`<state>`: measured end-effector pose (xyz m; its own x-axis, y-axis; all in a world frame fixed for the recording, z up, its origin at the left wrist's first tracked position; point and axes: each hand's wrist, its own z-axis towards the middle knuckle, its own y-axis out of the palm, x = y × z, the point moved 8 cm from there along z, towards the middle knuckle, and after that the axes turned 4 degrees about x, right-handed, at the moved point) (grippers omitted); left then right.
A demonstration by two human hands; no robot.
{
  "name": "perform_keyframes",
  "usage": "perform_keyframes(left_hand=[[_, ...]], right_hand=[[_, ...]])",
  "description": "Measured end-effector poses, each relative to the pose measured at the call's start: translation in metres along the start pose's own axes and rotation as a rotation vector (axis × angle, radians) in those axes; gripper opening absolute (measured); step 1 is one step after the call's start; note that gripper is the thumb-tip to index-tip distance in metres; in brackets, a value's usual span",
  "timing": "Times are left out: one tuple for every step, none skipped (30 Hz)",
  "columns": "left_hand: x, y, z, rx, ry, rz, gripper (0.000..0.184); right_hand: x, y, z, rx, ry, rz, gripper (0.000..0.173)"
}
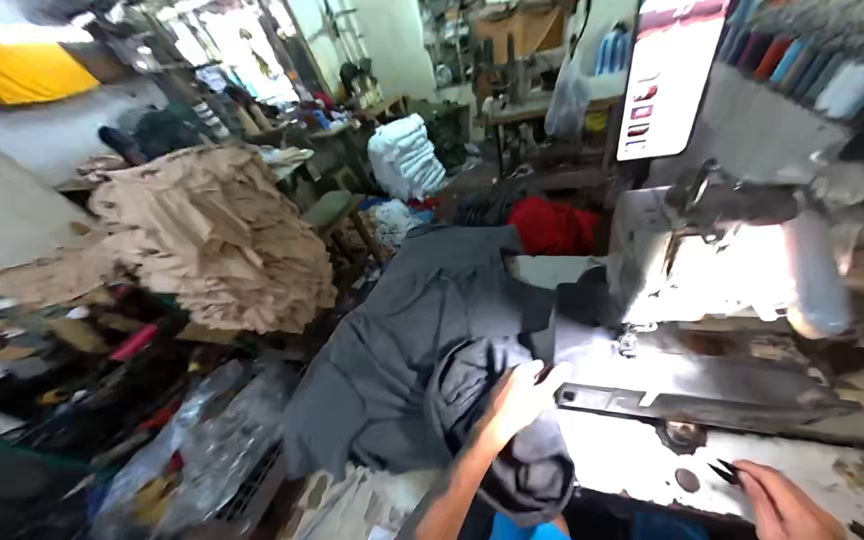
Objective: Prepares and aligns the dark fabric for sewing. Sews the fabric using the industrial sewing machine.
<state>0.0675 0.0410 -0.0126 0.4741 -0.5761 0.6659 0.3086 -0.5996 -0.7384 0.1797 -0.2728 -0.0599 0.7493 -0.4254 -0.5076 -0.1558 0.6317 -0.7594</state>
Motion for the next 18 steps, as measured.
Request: perform_keyframes(left_hand=[[0.014, -0.016, -0.013, 0.058, 0.082, 0.084, 0.042], [0.025, -0.029, -0.026, 0.078, 0.168, 0.096, 0.034], [0.031, -0.038, -0.034, 0.082, 0.261, 0.032, 0.027], [0.032, -0.044, -0.030, 0.069, 0.330, -0.073, 0.023], [0.029, -0.051, -0.017, 0.064, 0.368, -0.162, 0.019], [0.024, -0.057, -0.003, 0.076, 0.403, -0.218, 0.016], [0.016, -0.059, 0.009, 0.085, 0.426, -0.253, 0.015], [0.011, -0.059, 0.016, 0.078, 0.431, -0.288, 0.016], [0.007, -0.057, 0.018, 0.056, 0.428, -0.329, 0.016], [0.006, -0.054, 0.016, 0.033, 0.428, -0.361, 0.017], [0.007, -0.054, 0.011, 0.018, 0.442, -0.387, 0.017], [0.011, -0.058, 0.003, 0.002, 0.477, -0.418, 0.018], [0.016, -0.064, -0.007, -0.024, 0.530, -0.464, 0.018], [0.023, -0.067, -0.018, -0.083, 0.598, -0.500, 0.018], [0.032, -0.066, -0.023, -0.180, 0.672, -0.511, 0.019], [0.038, -0.068, -0.016, -0.267, 0.706, -0.491, 0.021], [0.038, -0.074, 0.007, -0.264, 0.674, -0.440, 0.020], [0.027, -0.083, 0.044, -0.165, 0.570, -0.369, 0.025]], right_hand=[[-0.016, -0.005, 0.013, 0.035, 0.044, 0.063, 0.030], [-0.039, -0.008, 0.024, 0.068, 0.050, 0.081, 0.033], [-0.063, -0.010, 0.035, 0.076, 0.044, 0.064, 0.034], [-0.085, -0.011, 0.048, 0.064, 0.030, 0.038, 0.034], [-0.106, -0.009, 0.067, 0.063, -0.003, -0.002, 0.035], [-0.127, -0.003, 0.089, 0.067, -0.058, -0.060, 0.035], [-0.145, 0.008, 0.111, 0.045, -0.102, -0.124, 0.034], [-0.158, 0.026, 0.133, -0.007, -0.116, -0.161, 0.033], [-0.163, 0.047, 0.150, -0.120, -0.077, -0.154, 0.032], [-0.163, 0.063, 0.158, -0.174, -0.050, -0.118, 0.029], [-0.164, 0.064, 0.155, -0.101, -0.084, -0.098, 0.027], [-0.168, 0.053, 0.145, 0.043, -0.153, -0.083, 0.027], [-0.172, 0.043, 0.134, 0.138, -0.190, 0.003, 0.031], [-0.173, 0.041, 0.117, 0.144, -0.166, 0.159, 0.039], [-0.176, 0.053, 0.100, 0.052, -0.099, 0.338, 0.054], [-0.180, 0.076, 0.086, -0.073, -0.007, 0.501, 0.074], [-0.184, 0.107, 0.075, -0.215, 0.094, 0.615, 0.092], [-0.187, 0.140, 0.070, -0.327, 0.175, 0.658, 0.096]])
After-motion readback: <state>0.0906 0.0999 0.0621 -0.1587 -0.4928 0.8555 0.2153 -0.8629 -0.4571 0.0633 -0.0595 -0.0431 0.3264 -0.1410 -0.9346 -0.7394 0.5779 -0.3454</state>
